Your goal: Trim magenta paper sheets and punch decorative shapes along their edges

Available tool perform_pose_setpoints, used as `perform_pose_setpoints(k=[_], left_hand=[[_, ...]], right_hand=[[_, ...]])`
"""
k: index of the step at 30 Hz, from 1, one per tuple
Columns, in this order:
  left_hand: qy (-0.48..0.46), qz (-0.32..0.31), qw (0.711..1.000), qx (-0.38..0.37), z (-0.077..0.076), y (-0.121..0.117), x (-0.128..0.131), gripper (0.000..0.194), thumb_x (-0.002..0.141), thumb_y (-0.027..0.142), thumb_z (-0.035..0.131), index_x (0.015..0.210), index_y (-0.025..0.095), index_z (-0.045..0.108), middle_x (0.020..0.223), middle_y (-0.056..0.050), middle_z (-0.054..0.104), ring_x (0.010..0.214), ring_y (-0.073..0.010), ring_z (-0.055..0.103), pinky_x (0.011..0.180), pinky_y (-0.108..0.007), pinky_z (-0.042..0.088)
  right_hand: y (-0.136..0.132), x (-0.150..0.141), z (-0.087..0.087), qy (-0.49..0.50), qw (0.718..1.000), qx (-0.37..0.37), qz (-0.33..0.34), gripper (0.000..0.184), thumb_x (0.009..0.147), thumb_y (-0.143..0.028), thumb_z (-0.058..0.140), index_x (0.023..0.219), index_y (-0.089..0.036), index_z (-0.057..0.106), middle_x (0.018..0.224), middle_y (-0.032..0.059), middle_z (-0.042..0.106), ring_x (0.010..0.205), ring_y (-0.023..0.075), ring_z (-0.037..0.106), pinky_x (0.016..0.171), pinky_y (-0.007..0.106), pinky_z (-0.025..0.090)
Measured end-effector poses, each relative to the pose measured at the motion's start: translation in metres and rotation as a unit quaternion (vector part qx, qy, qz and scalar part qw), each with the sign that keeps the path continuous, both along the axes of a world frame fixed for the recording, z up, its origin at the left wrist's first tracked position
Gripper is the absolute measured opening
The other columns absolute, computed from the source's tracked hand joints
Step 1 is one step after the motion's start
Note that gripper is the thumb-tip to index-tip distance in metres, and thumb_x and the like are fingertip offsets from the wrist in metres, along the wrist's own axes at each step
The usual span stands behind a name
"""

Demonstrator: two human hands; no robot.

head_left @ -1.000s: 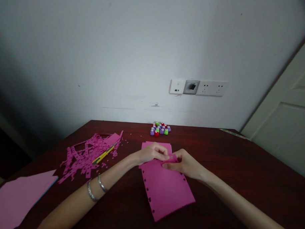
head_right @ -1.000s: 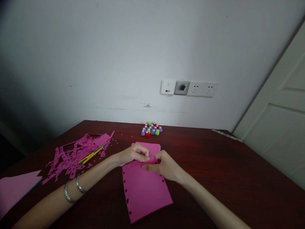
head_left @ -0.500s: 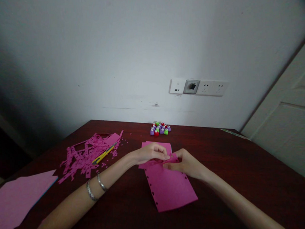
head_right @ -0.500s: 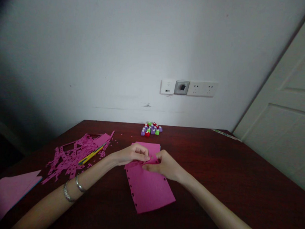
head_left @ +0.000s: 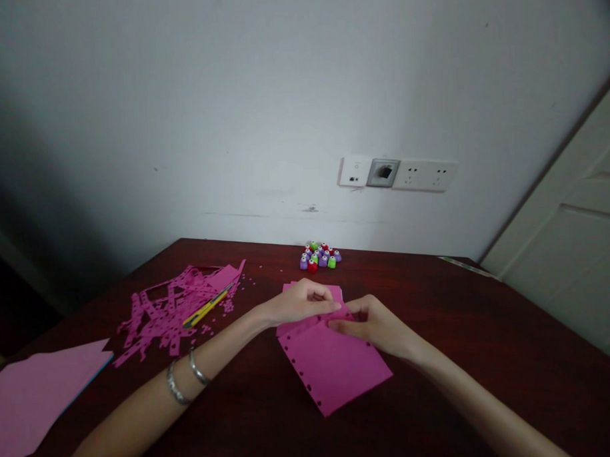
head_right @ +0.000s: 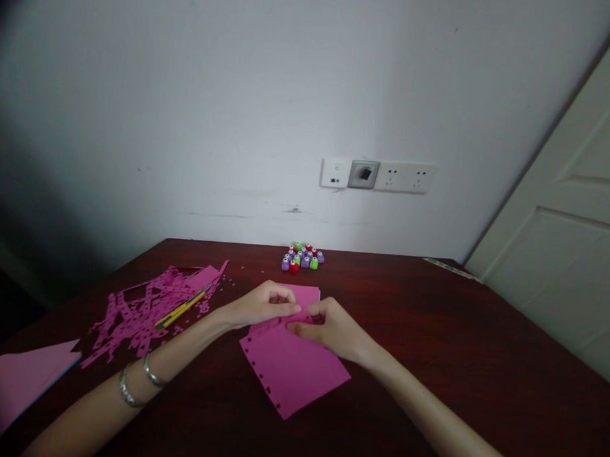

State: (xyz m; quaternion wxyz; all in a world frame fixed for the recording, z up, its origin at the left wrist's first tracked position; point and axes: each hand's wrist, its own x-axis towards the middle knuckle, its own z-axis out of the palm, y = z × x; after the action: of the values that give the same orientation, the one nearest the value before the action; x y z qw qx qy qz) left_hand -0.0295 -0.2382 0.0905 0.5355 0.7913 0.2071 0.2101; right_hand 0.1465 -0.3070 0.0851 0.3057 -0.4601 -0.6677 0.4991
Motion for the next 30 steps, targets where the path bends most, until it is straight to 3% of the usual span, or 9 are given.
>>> perform_pose_setpoints(k=[13,19,24,30], left_hand=[[-0.059,-0.040,0.983,-0.167,-0.003,-0.003,0.002,0.021,0.071,0.027,0.063,0.059,0.012,0.056,0.057,0.001,0.049,0.054,-0.0078,0.040,0.056,-0.024,0.031],[-0.034,-0.004,0.995,-0.096,0.001,0.001,-0.004,0.024,0.075,0.035,0.062,0.068,0.013,0.061,0.063,0.001,0.053,0.059,-0.0081,0.044,0.059,-0.023,0.034],[-0.002,0.003,0.997,-0.072,0.001,0.011,-0.013,0.019,0.068,0.032,0.069,0.072,0.014,0.066,0.065,0.000,0.057,0.061,-0.0083,0.047,0.062,-0.023,0.036],[0.003,0.001,0.997,-0.074,0.002,0.005,-0.008,0.014,0.070,0.028,0.067,0.072,0.014,0.067,0.066,0.000,0.059,0.062,-0.0085,0.049,0.062,-0.024,0.037]], right_hand=[[-0.007,-0.007,0.005,-0.004,1.000,0.016,0.012,0.032,0.073,-0.045,0.062,0.069,-0.014,0.070,0.050,-0.0034,0.047,0.045,0.0052,0.032,0.042,0.020,0.023],[-0.003,0.003,0.006,-0.005,1.000,0.010,-0.012,0.034,0.072,-0.047,0.062,0.075,-0.015,0.071,0.055,-0.0003,0.057,0.045,0.0063,0.040,0.043,0.020,0.030],[0.006,0.017,0.007,0.015,0.997,-0.009,-0.073,0.034,0.069,-0.046,0.065,0.073,-0.013,0.070,0.062,0.0033,0.064,0.050,0.0103,0.051,0.045,0.022,0.037],[0.009,0.020,0.005,0.004,0.999,-0.007,-0.032,0.025,0.063,-0.038,0.073,0.069,-0.014,0.069,0.060,-0.0002,0.061,0.051,0.0085,0.049,0.048,0.021,0.035]])
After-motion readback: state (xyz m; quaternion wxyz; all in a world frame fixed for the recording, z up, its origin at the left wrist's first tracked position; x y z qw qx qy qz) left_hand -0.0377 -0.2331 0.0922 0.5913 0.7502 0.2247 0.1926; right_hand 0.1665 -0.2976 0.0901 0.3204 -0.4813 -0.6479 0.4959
